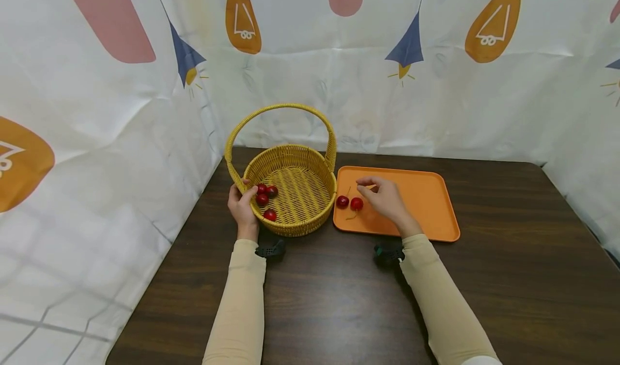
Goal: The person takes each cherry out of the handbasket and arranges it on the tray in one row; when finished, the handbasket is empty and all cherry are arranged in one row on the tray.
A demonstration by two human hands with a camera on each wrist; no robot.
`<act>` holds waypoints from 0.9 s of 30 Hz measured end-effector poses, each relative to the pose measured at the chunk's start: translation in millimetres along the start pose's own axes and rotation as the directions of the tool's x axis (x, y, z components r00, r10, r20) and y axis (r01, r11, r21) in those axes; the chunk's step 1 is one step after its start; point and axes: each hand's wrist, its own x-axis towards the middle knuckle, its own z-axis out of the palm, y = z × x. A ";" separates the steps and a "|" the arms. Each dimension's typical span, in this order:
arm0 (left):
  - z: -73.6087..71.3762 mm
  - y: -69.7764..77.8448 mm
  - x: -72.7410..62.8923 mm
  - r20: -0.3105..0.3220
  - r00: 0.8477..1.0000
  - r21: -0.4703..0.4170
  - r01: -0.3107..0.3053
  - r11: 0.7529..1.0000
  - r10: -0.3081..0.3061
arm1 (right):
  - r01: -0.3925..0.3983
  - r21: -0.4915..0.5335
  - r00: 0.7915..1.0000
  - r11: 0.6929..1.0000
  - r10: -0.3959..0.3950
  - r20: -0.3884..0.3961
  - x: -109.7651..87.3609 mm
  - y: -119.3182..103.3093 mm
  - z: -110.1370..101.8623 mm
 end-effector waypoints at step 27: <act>-2.2 6.6 -4.2 0.027 0.999 0.063 0.019 0.998 -0.021 | 0.275 -0.311 0.914 0.910 -0.147 0.378 23.5 -105.2 117.7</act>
